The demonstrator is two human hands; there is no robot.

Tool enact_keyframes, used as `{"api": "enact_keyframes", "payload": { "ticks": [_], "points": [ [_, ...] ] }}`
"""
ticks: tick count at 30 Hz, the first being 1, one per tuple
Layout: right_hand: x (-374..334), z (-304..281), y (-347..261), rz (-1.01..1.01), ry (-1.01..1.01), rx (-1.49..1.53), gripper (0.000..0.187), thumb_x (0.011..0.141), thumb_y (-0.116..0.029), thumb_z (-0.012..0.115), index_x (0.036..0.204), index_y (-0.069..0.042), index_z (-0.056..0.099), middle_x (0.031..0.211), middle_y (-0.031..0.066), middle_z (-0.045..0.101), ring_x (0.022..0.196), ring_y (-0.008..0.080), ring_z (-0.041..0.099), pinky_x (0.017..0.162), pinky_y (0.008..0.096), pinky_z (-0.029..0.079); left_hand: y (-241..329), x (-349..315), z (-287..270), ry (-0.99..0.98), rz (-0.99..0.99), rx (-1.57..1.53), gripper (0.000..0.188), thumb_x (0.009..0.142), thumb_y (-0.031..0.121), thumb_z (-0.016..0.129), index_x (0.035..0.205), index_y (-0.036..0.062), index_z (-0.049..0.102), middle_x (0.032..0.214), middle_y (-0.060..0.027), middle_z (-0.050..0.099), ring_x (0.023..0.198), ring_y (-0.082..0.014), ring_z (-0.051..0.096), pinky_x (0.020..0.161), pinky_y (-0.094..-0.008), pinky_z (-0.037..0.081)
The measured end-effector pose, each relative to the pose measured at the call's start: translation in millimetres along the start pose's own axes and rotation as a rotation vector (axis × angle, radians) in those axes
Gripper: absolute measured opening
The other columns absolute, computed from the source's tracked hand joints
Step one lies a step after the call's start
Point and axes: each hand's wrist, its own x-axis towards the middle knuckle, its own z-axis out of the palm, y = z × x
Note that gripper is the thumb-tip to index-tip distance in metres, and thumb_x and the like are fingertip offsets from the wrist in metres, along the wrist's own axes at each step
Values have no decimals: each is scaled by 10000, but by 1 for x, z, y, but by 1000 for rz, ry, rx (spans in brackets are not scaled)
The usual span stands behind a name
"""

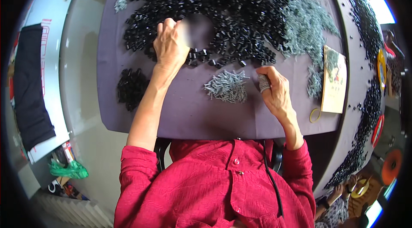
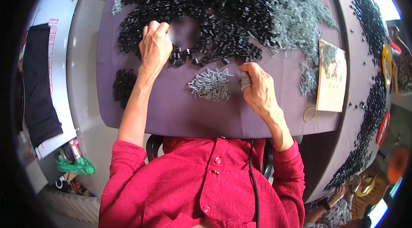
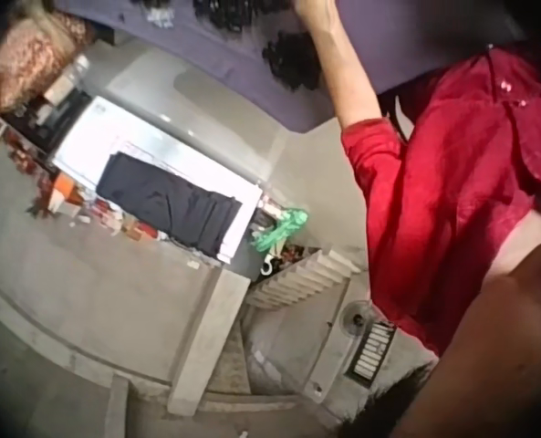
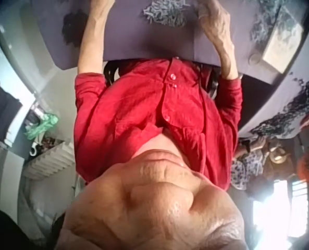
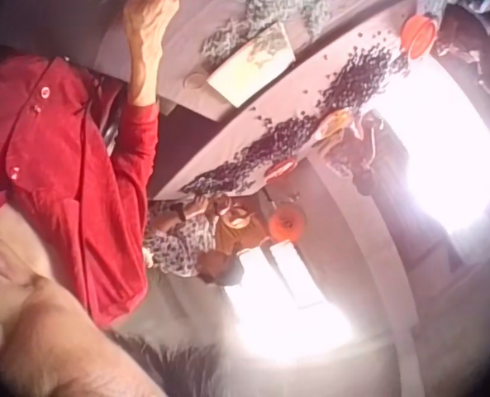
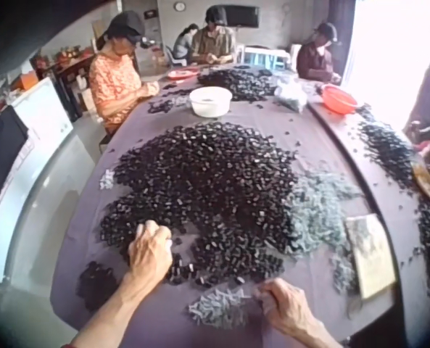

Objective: Assembling small black plastic components by inserting them into grey mesh sleeves at a manufacturing workspace.

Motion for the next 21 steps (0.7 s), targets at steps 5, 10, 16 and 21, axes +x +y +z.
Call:
{"api": "enact_keyframes", "payload": {
  "ticks": [5, 10, 16, 21],
  "points": [
    [-10, 4, 11, 179, 30, 322, 290, 759, 122, 426, 963, -11, 585, 850, 92, 608, 734, 195, 569, 673, 285, 458, 3, -1, 9, 18, 116, 101, 73, 790, 29, 562, 852, 66, 551, 895, -86, 546, 879, -297, 511, 764, -414, 453],
    [-13, 3, 5, 385, 16, 536, 211, 865, 65, 444, 976, -21, 601, 801, 10, 599, 660, 62, 525, 597, 204, 432, 3, -3, 10, 58, 166, 121, 176, 746, -32, 533, 898, 55, 548, 898, -96, 531, 870, -297, 501, 779, -414, 440],
    [-11, 4, 2, 437, 24, 676, 165, 891, 31, 475, 994, -26, 590, 751, 12, 593, 603, 53, 521, 550, 195, 429, 9, -14, -13, 225, 139, -141, 216, 727, -49, 548, 931, 21, 560, 931, -131, 500, 891, -305, 493, 776, -405, 440],
    [-12, 5, -8, 329, -7, 686, 149, 891, 38, 454, 991, 6, 559, 764, 36, 591, 609, 71, 530, 555, 203, 435, 61, -54, -33, -186, -130, -939, 210, 828, -63, 512, 993, 42, 588, 893, -45, 560, 743, -124, 575, 557, -228, 487]
  ]
}}
